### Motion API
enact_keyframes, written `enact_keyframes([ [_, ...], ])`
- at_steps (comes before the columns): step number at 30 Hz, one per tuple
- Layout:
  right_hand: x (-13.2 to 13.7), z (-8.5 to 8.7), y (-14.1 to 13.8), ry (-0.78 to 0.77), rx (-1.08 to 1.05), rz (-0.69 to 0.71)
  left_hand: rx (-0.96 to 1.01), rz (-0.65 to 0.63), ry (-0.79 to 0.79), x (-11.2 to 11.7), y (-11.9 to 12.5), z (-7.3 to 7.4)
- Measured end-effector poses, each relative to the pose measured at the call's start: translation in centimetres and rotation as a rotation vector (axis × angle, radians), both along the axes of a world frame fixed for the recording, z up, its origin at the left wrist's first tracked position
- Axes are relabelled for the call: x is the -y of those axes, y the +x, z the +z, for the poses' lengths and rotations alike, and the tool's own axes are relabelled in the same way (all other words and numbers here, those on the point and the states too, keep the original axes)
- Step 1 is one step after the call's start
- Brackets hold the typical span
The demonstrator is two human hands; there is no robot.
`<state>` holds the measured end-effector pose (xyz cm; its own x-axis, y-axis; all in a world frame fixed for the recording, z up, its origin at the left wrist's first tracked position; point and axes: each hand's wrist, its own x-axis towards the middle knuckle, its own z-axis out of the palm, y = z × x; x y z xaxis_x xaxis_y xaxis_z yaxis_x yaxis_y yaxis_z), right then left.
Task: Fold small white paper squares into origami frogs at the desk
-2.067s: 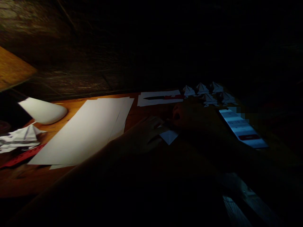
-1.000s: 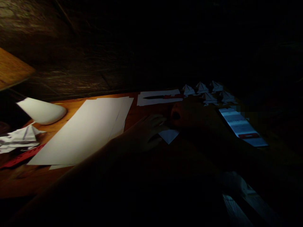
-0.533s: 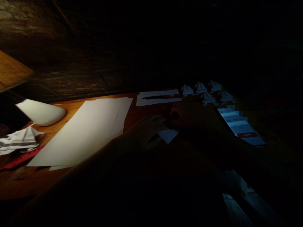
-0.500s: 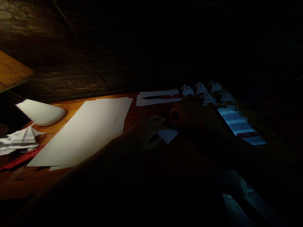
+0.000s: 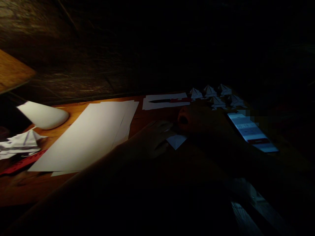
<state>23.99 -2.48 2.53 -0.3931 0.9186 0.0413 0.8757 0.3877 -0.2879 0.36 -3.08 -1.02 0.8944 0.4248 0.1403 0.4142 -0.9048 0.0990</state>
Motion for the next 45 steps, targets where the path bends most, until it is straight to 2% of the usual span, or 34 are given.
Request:
enact_keyframes([
  [4, 0.2, 0.6, -0.1, 0.024, 0.054, 0.032, -0.002, 0.007, -0.024, -0.1, -0.1, 0.1],
  [9, 0.4, 0.9, -0.4, 0.018, 0.049, -0.012, -0.036, 0.046, -0.064, 0.1, 0.0, 0.7],
  [15, -0.4, 0.1, 0.5, -0.005, 0.031, 0.047, -0.051, 0.047, -0.075, 0.3, 0.2, 1.3],
  [20, -1.1, -0.9, 1.6, -0.049, -0.106, 0.008, -0.051, 0.042, -0.081, 0.4, 0.3, 1.5],
  [25, -1.0, -0.9, 1.7, -0.095, -0.115, 0.002, -0.050, 0.050, -0.089, 0.5, 0.3, 1.6],
  [34, -0.7, -0.4, 1.3, -0.033, -0.027, 0.006, -0.066, 0.064, -0.083, 0.6, 0.5, 1.7],
  [37, -0.8, -0.8, 1.1, -0.015, -0.014, 0.002, -0.068, 0.068, -0.076, 0.6, 0.6, 1.7],
  [42, -1.1, -2.0, 1.1, 0.028, -0.056, 0.073, -0.068, 0.068, -0.068, 0.6, 0.7, 1.8],
  [45, -0.7, -2.0, 1.0, 0.037, -0.054, 0.046, -0.062, 0.063, -0.058, 0.5, 0.7, 1.7],
])
